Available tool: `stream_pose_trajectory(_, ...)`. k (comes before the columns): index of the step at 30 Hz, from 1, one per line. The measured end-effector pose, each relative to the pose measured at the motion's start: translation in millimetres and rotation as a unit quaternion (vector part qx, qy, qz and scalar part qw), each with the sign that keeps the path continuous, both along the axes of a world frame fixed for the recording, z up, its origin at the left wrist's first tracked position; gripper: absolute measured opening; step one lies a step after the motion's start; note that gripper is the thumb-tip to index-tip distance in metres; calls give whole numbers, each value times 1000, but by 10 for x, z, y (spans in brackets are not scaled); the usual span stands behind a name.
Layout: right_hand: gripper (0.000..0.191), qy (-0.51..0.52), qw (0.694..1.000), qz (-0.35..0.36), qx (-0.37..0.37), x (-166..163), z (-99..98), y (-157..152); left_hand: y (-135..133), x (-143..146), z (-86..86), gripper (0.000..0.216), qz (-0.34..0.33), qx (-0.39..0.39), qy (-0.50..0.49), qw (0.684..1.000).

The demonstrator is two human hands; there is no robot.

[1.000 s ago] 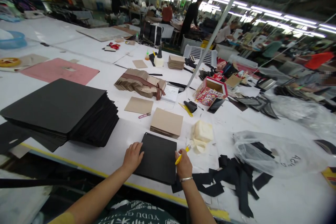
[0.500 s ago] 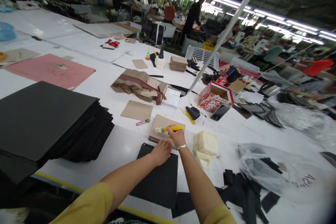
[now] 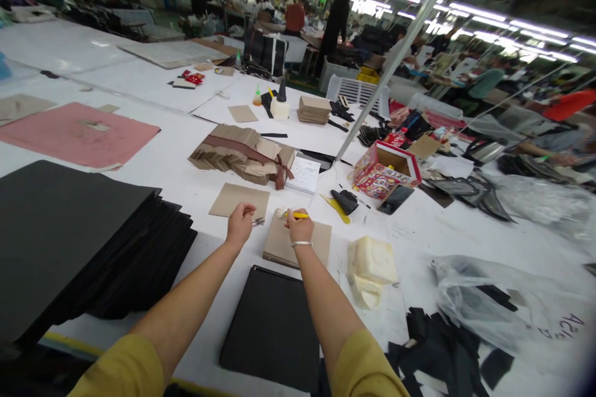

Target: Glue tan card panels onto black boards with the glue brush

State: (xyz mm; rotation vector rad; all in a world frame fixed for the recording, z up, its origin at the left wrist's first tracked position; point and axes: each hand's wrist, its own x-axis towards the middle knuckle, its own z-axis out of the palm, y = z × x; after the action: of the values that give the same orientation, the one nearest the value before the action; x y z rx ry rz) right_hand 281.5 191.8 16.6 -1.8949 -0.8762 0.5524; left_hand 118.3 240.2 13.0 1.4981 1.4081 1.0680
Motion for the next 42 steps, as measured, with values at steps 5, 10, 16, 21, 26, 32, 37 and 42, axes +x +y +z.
stream_pose_trajectory(5, 27, -93, 993, 74, -17, -136, -74, -284, -48, 54, -64, 37, -89, 28, 18, 996)
stream_pose_trajectory(10, 25, -102, 991, 80, -32, -272, -23, -519, 85, 286, 15, 55, -296, 50, 148, 942)
stream_pose_trajectory(16, 25, -79, 993, 82, -31, -420, -27, -950, 78, 445, 77, 62, -429, 42, 359, 828)
stream_pose_trajectory(21, 25, -42, 996, 62, -43, -385, -51, -1089, 14, 424, 85, 61, -445, 72, 415, 790)
stream_pose_trajectory(26, 25, -67, 995, 9, -72, 216, -34, -1377, -14, 413, 9, 53, -432, 97, 416, 794)
stream_pose_trajectory(32, 26, -174, 977, -52, -116, 958, 173, -1701, -145, 277, -66, 50, -426, 141, 419, 790)
stream_pose_trajectory(37, 29, -289, 956, 45, -16, 1144, 115, -1198, -345, 169, -58, 58, -452, 211, 448, 742)
stream_pose_trajectory(42, 27, -373, 907, 178, -84, 1034, -58, -1318, -400, 209, -69, 41, -436, 221, 480, 729)
